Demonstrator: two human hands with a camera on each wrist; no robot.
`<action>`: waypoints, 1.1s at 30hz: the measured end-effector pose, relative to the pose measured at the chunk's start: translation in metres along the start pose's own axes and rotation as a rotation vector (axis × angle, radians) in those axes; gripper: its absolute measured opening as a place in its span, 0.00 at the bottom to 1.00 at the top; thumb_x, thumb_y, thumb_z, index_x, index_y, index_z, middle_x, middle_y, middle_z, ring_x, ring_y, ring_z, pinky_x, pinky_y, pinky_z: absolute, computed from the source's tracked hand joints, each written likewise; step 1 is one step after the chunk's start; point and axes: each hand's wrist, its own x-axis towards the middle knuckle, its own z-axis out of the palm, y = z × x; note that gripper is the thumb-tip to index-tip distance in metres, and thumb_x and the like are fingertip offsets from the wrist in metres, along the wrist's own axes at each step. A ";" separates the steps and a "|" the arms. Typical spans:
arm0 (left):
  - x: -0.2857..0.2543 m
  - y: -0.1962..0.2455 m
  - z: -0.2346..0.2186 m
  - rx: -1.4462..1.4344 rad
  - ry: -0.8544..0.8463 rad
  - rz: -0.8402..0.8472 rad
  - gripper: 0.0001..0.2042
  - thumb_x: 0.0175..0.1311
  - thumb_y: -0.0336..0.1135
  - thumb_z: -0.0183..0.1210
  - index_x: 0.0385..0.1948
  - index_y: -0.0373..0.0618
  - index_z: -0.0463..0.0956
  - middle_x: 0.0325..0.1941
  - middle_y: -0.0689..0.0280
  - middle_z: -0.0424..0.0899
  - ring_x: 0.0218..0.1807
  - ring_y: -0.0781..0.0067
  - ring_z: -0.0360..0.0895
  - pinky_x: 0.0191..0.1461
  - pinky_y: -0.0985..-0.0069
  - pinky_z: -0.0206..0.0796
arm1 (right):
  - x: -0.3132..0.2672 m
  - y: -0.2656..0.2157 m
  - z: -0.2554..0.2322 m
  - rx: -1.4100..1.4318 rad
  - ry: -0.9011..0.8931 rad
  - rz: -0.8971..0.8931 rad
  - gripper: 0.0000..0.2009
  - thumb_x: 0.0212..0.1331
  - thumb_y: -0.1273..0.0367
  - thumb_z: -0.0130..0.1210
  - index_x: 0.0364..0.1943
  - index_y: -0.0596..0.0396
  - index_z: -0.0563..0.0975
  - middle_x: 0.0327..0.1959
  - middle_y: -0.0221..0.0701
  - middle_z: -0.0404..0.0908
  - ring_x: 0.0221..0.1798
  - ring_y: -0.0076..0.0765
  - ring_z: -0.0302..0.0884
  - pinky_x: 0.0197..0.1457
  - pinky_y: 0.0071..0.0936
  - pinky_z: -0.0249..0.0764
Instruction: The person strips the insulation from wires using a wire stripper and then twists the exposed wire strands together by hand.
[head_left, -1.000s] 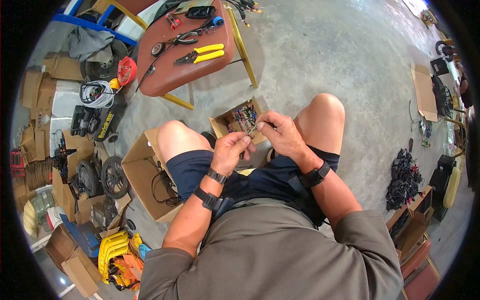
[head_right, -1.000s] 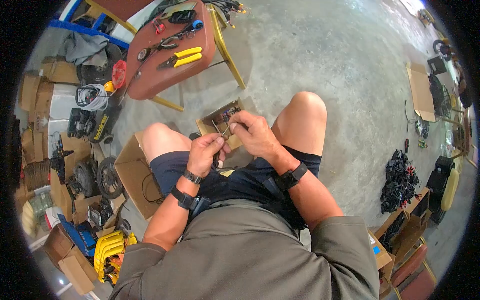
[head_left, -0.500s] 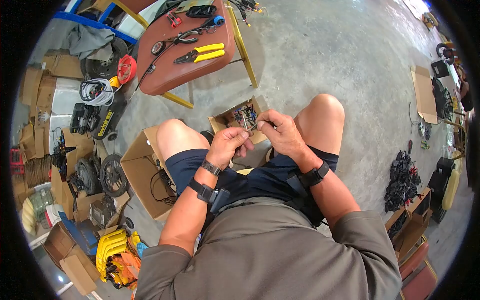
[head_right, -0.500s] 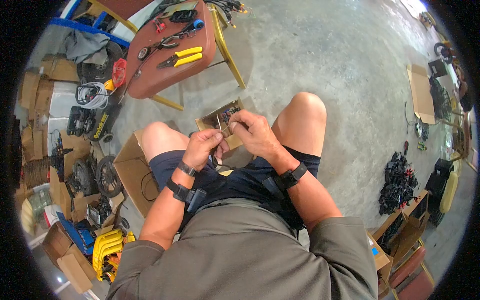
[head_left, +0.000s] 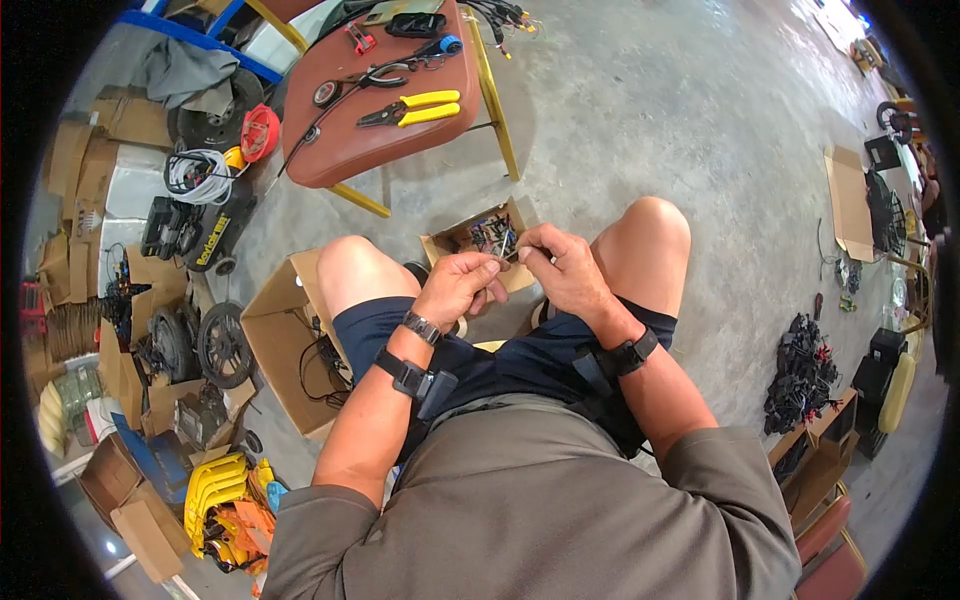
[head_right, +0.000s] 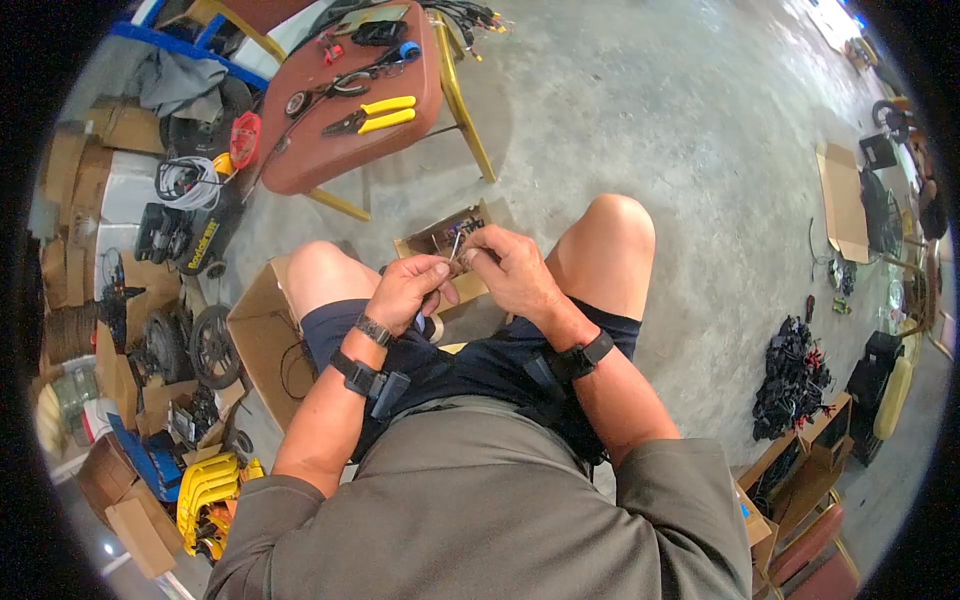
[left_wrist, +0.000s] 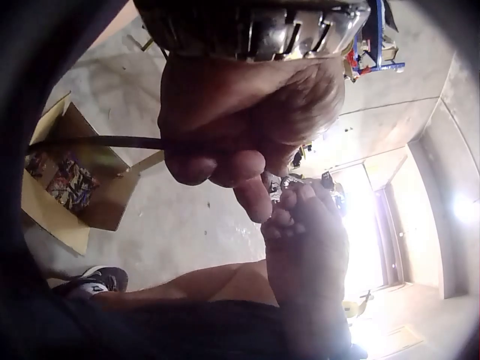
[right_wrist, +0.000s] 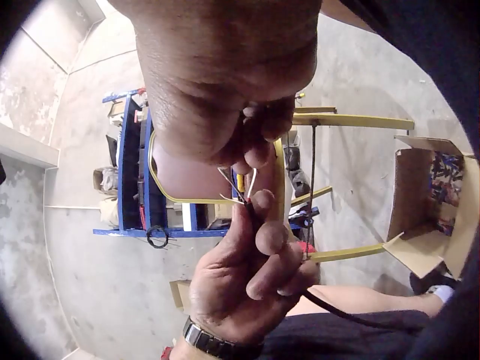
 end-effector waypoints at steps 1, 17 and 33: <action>0.000 0.001 -0.001 0.005 -0.001 -0.005 0.12 0.72 0.37 0.53 0.44 0.37 0.78 0.27 0.59 0.84 0.17 0.81 0.66 0.21 0.85 0.58 | 0.000 -0.001 0.000 0.010 -0.003 -0.002 0.04 0.59 0.75 0.56 0.37 0.61 0.77 0.29 0.36 0.81 0.33 0.32 0.78 0.40 0.28 0.74; -0.004 0.004 -0.022 0.020 -0.206 -0.157 0.11 0.68 0.37 0.59 0.33 0.37 0.81 0.15 0.70 0.73 0.16 0.83 0.64 0.18 0.84 0.49 | 0.002 0.002 -0.012 0.085 -0.323 0.027 0.04 0.59 0.74 0.57 0.37 0.57 0.79 0.33 0.33 0.81 0.38 0.29 0.78 0.44 0.28 0.73; -0.003 -0.022 0.015 0.036 0.395 0.387 0.07 0.65 0.28 0.61 0.40 0.35 0.80 0.29 0.66 0.83 0.28 0.81 0.77 0.32 0.82 0.70 | 0.008 0.005 -0.009 0.439 -0.168 0.457 0.10 0.68 0.66 0.53 0.37 0.59 0.79 0.28 0.27 0.78 0.31 0.20 0.72 0.37 0.19 0.70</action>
